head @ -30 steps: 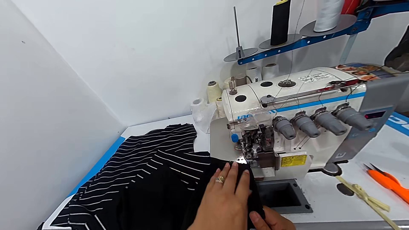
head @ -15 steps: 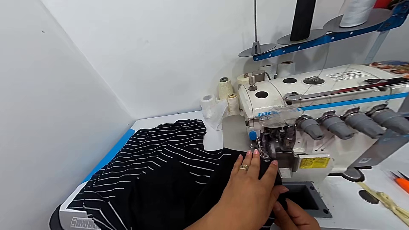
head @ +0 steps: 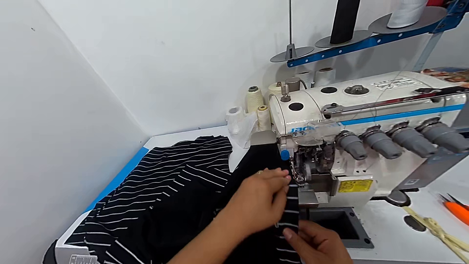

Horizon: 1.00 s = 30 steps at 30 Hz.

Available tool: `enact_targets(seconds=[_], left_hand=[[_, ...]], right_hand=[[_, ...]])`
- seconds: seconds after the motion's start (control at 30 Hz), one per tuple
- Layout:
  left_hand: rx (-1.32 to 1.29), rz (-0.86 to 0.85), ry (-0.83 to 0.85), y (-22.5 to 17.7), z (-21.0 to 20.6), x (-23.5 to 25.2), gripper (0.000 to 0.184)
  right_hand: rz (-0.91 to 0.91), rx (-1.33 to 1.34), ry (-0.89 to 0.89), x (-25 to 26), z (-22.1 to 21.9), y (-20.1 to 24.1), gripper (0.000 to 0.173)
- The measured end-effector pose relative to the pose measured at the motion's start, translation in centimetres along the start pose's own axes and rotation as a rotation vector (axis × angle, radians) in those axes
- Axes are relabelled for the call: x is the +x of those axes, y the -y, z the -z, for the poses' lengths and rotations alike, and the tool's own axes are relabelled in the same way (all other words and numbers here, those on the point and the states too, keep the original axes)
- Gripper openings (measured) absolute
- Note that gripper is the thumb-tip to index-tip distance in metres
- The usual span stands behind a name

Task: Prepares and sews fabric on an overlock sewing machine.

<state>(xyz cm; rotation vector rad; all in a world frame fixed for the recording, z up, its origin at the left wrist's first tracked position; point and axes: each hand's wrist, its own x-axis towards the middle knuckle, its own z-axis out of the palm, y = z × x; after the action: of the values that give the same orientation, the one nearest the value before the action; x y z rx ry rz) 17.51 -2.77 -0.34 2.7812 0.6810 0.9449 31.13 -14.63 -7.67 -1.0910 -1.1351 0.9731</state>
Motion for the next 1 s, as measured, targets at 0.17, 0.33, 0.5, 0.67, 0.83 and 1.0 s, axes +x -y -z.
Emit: enact_targets(seconds=[0.17,0.33,0.5,0.67,0.83,1.0], left_hand=[[0.007,-0.068,0.041,3.6,0.2,4.1,0.02],[-0.061,0.034,0.247,5.9,0.9,8.2,0.027],[0.092,0.204,0.176,5.0,1.9,7.8,0.033],[0.136,0.065,0.032,-1.9,2.3,-0.5,0.031],[0.09,0.057,0.078,-1.1,0.7,-0.6,0.035],[0.022,0.011,0.076,0.4,0.4,0.6,0.033]], right_hand=[[-0.085,-0.146,0.207,-0.6,0.3,-0.3,0.011],[-0.076,0.134,0.046,-0.4,-0.7,0.2,0.012],[-0.064,0.262,-0.078,-0.1,-1.0,0.8,0.017],[-0.025,0.227,-0.108,-0.1,-0.2,0.6,0.015],[0.258,0.185,-0.278,0.1,-1.0,-0.8,0.03],[0.298,0.072,-0.213,-0.4,-0.9,-1.4,0.027]])
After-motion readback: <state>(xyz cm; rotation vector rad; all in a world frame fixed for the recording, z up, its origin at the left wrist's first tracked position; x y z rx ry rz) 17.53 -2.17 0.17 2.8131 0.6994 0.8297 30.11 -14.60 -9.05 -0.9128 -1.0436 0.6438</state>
